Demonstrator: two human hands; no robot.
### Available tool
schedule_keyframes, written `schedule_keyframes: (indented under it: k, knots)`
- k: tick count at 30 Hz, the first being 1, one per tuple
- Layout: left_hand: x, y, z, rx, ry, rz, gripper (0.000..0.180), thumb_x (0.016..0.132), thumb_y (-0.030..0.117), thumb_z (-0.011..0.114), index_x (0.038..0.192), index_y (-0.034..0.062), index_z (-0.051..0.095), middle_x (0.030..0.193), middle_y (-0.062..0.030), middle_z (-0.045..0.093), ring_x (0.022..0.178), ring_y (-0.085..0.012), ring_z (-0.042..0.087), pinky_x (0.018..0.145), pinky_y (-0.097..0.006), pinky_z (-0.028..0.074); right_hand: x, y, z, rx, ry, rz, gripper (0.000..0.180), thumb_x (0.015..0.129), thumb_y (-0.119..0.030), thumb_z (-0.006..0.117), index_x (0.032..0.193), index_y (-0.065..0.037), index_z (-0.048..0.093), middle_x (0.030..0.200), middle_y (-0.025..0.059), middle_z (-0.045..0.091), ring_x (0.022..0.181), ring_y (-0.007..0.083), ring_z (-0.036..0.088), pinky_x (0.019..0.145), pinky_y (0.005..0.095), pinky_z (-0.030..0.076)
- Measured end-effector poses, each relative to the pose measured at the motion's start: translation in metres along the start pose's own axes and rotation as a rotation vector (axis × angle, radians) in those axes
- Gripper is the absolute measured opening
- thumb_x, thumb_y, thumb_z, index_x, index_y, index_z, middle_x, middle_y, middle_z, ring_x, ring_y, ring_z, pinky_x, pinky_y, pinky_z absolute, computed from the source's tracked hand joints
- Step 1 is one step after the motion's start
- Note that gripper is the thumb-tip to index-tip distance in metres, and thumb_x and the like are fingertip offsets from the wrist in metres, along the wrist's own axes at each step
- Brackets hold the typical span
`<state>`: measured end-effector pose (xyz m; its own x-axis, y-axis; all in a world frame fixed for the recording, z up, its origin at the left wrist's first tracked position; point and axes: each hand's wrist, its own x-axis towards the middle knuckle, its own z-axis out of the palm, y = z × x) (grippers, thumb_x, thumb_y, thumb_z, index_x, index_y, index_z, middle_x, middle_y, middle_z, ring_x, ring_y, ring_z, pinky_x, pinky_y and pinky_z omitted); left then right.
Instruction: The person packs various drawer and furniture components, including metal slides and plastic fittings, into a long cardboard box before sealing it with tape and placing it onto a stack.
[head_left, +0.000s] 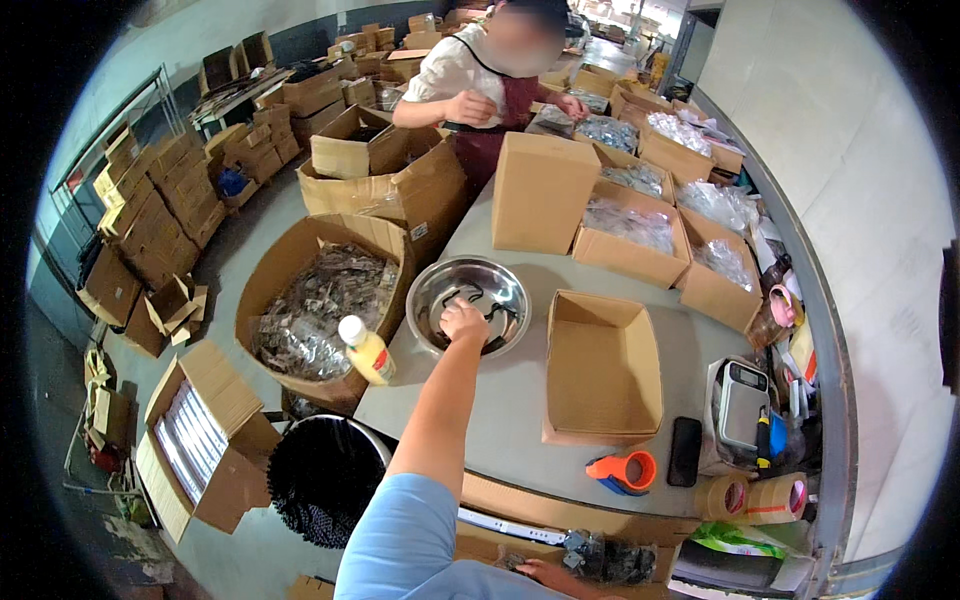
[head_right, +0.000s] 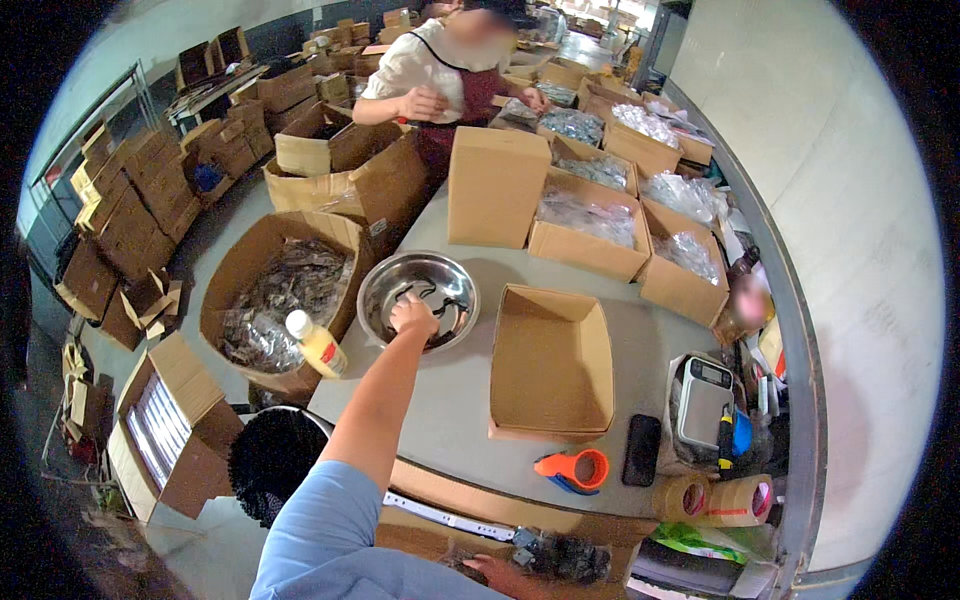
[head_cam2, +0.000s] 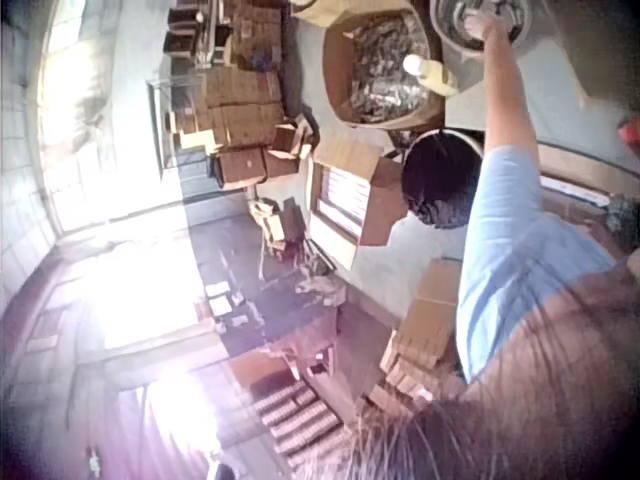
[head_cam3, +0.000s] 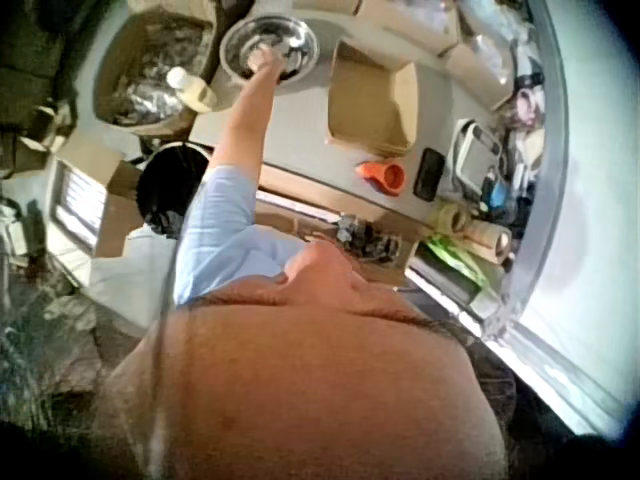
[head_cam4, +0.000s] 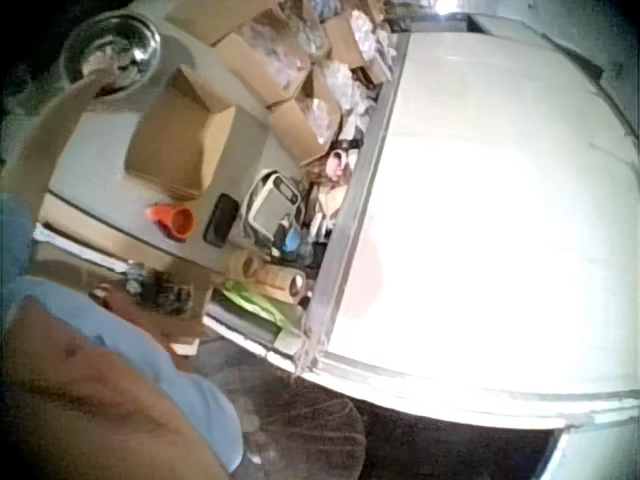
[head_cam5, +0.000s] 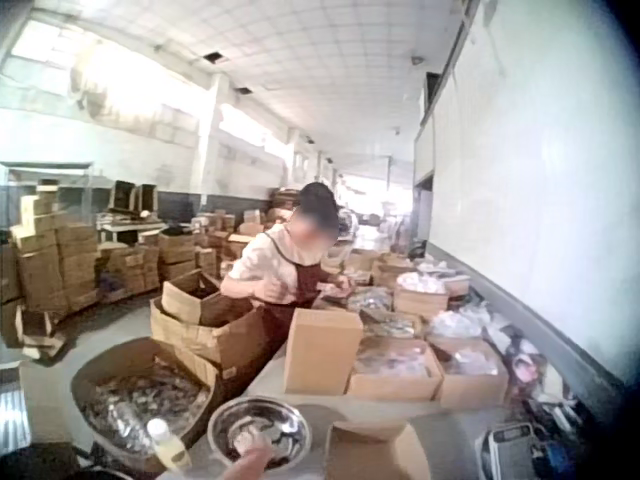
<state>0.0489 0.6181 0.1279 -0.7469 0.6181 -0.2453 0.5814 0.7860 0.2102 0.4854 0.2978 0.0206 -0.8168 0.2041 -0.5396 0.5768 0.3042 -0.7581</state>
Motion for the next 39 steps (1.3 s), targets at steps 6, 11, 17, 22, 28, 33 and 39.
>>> schedule_keyframes:
  k: [6, 11, 17, 22, 28, 33, 39]
  knots:
    - [0.025, 0.016, 0.023, -0.124, -0.084, 0.192, 0.045, 0.089, 0.017, 0.046, 0.131, 0.0033, 0.037, 0.121, -0.0192, 0.055, 0.112, -0.0296, 0.055, 0.087, -0.039, 0.049, 0.013, 0.032, 0.022, -0.037, -0.007, -0.023, 0.041, 0.094, -0.023, 0.040, 0.133, -0.015, 0.046, 0.131, 0.0190, 0.046, 0.123, 0.0347, 0.044, 0.101, 0.0407, 0.036]
    - [0.014, 0.018, 0.014, 0.053, -0.099, 0.343, 0.031, 0.086, 0.017, 0.050, 0.112, 0.0048, 0.061, 0.105, -0.0137, 0.065, 0.105, -0.0295, 0.060, 0.089, -0.038, 0.049, -0.002, 0.005, 0.008, 0.051, 0.146, -0.140, 0.041, 0.092, -0.015, 0.044, 0.132, -0.017, 0.046, 0.131, 0.0185, 0.046, 0.120, 0.0347, 0.047, 0.099, 0.0406, 0.039]
    - [0.000, -0.019, -0.033, -0.245, 0.087, 0.493, 0.022, 0.077, 0.011, 0.051, 0.094, 0.0011, 0.060, 0.092, -0.0234, 0.064, 0.088, -0.0308, 0.065, 0.075, -0.043, 0.051, -0.014, -0.032, -0.008, 0.069, 0.023, -0.070, 0.069, 0.079, -0.037, 0.065, 0.139, -0.020, 0.036, 0.141, 0.0205, 0.035, 0.123, 0.0409, 0.041, 0.101, 0.0473, 0.035]
    - [-0.125, 0.013, -0.094, -0.900, -0.700, 0.697, 0.013, 0.080, 0.009, 0.061, 0.088, 0.0004, 0.055, 0.066, -0.0052, 0.058, 0.060, -0.0139, 0.057, 0.057, -0.027, 0.047, -0.009, -0.021, 0.016, -0.122, 0.170, -0.038, 0.061, 0.079, -0.026, 0.065, 0.135, -0.018, 0.042, 0.135, 0.0187, 0.041, 0.122, 0.0384, 0.042, 0.101, 0.0480, 0.036]
    - [-0.285, 0.013, -0.025, -0.692, -1.524, 0.588, 0.021, 0.085, 0.020, 0.065, 0.090, 0.0048, 0.052, 0.075, -0.0040, 0.056, 0.064, -0.0137, 0.055, 0.058, -0.029, 0.047, -0.048, -0.073, -0.012, -0.223, 0.303, 0.091, 0.070, 0.076, -0.046, 0.066, 0.134, -0.015, 0.043, 0.135, 0.0162, 0.042, 0.125, 0.0348, 0.040, 0.101, 0.0516, 0.032]
    - [-0.401, 0.029, 0.076, -0.073, -1.107, 1.252, 0.029, 0.080, 0.019, 0.064, 0.098, 0.0009, 0.051, 0.085, -0.0133, 0.061, 0.078, -0.0276, 0.062, 0.065, -0.037, 0.051, -0.074, -0.077, 0.005, -0.221, 0.471, 0.162, 0.074, 0.073, -0.053, 0.066, 0.131, -0.013, 0.046, 0.135, 0.0159, 0.043, 0.125, 0.0350, 0.040, 0.102, 0.0497, 0.032]
    - [-0.472, 0.026, 0.178, 0.229, -0.482, 1.482, 0.042, 0.077, 0.019, 0.064, 0.111, -0.0002, 0.047, 0.104, -0.0195, 0.055, 0.093, -0.0375, 0.059, 0.072, -0.046, 0.050, -0.075, -0.058, 0.032, -0.252, 0.582, 0.074, 0.069, 0.073, -0.052, 0.065, 0.125, -0.009, 0.050, 0.128, 0.0179, 0.049, 0.119, 0.0346, 0.046, 0.101, 0.0444, 0.036]
